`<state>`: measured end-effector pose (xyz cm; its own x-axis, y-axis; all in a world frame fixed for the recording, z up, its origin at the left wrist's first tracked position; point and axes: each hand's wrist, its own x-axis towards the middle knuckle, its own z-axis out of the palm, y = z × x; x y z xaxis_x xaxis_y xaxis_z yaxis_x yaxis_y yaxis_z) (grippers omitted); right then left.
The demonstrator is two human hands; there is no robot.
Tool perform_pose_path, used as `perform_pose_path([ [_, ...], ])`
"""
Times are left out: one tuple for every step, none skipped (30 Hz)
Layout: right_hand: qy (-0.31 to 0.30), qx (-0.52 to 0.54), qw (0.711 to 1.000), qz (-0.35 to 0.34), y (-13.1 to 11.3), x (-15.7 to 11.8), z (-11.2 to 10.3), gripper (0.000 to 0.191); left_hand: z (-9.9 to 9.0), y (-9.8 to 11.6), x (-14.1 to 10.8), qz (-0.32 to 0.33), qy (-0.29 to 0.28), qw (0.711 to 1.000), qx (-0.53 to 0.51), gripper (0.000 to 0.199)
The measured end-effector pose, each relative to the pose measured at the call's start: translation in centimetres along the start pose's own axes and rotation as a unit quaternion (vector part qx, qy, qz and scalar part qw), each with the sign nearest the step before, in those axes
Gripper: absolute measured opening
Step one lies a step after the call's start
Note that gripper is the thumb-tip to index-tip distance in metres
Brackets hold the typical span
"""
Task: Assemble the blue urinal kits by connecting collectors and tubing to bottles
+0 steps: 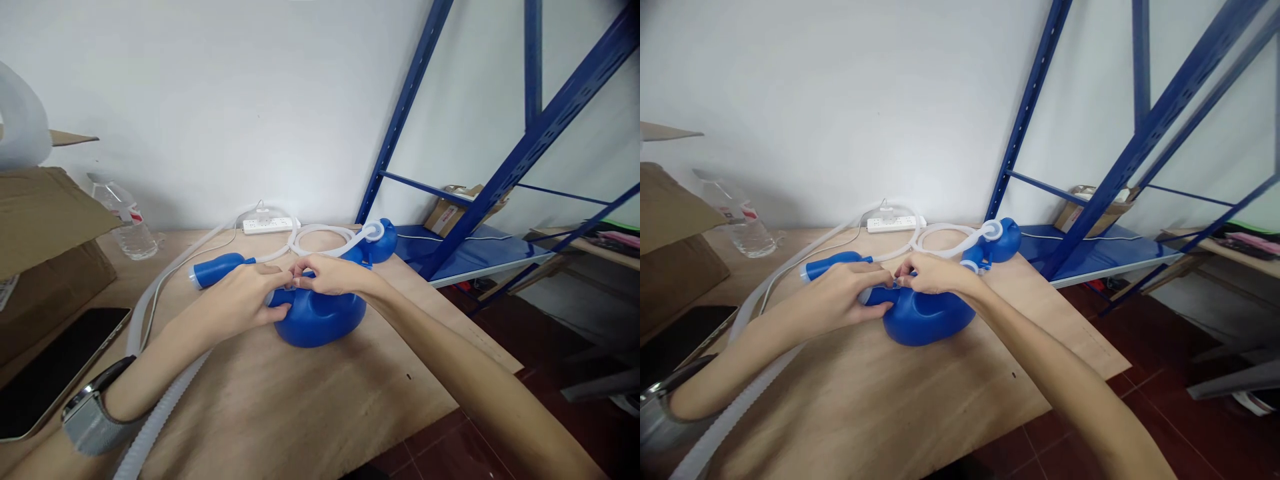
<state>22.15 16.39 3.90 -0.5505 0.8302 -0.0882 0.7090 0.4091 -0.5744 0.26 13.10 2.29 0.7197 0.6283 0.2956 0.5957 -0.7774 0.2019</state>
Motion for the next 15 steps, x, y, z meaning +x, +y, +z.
perform_pose_path([
  [-0.002, -0.011, 1.0, 0.005, -0.2, 0.0, 0.0, 0.007, 0.0, 0.0, 0.0, 0.001, 0.0, 1.0, -0.001, 0.02],
  [-0.003, -0.016, 1.0, 0.008, -0.2, -0.1, 0.1, 0.007, 0.0, 0.0, 0.0, 0.002, 0.001, 1.0, -0.003, 0.021],
  [-0.001, -0.014, 1.0, 0.006, -0.2, -0.1, 0.1, 0.008, 0.0, 0.1, 0.0, 0.003, 0.002, 1.0, -0.006, 0.022],
  [0.001, -0.004, 1.0, 0.0, -0.1, -0.2, 0.2, 0.007, -0.1, 0.1, 0.1, 0.003, 0.003, 1.0, -0.009, 0.023],
  [0.005, 0.014, 1.0, -0.01, 0.2, -0.2, 0.3, 0.006, -0.1, 0.2, 0.1, 0.002, 0.001, 1.0, -0.012, 0.023],
  [0.013, 0.036, 0.999, -0.021, 0.6, -0.2, 0.4, 0.003, -0.1, 0.2, 0.2, 0.0, -0.001, 1.0, -0.014, 0.021],
  [0.022, 0.061, 0.997, -0.035, 1.0, -0.2, 0.5, 0.002, -0.1, 0.2, 0.2, -0.003, -0.005, 1.0, -0.015, 0.02],
  [0.026, 0.086, 0.995, -0.051, 1.4, -0.2, 0.6, 0.008, 0.0, 0.1, 0.2, -0.005, -0.009, 1.0, -0.014, 0.019],
  [0.025, 0.108, 0.991, -0.069, 1.8, -0.1, 0.6, 0.013, 0.0, 0.0, 0.2, -0.006, -0.011, 1.0, -0.013, 0.018],
  [0.02, 0.124, 0.988, -0.087, 2.1, 0.0, 0.6, 0.016, 0.1, -0.1, 0.2, -0.006, -0.014, 1.0, -0.011, 0.019],
  [0.014, 0.132, 0.986, -0.104, 2.3, 0.0, 0.7, 0.017, 0.2, -0.2, 0.2, -0.007, -0.016, 1.0, -0.01, 0.021],
  [0.01, 0.13, 0.985, -0.116, 2.5, 0.0, 0.7, 0.016, 0.3, -0.3, 0.2, -0.008, -0.017, 1.0, -0.009, 0.024],
  [0.009, 0.12, 0.985, -0.121, 2.5, 0.0, 0.7, 0.014, 0.3, -0.4, 0.1, -0.013, -0.016, 1.0, -0.012, 0.03],
  [0.014, 0.104, 0.987, -0.119, 2.4, 0.0, 0.7, 0.014, 0.2, -0.4, 0.0, -0.02, -0.014, 1.0, -0.019, 0.037],
  [0.025, 0.088, 0.989, -0.112, 2.3, -0.2, 0.6, 0.015, 0.0, -0.3, 0.0, -0.028, -0.013, 0.999, -0.033, 0.044],
])
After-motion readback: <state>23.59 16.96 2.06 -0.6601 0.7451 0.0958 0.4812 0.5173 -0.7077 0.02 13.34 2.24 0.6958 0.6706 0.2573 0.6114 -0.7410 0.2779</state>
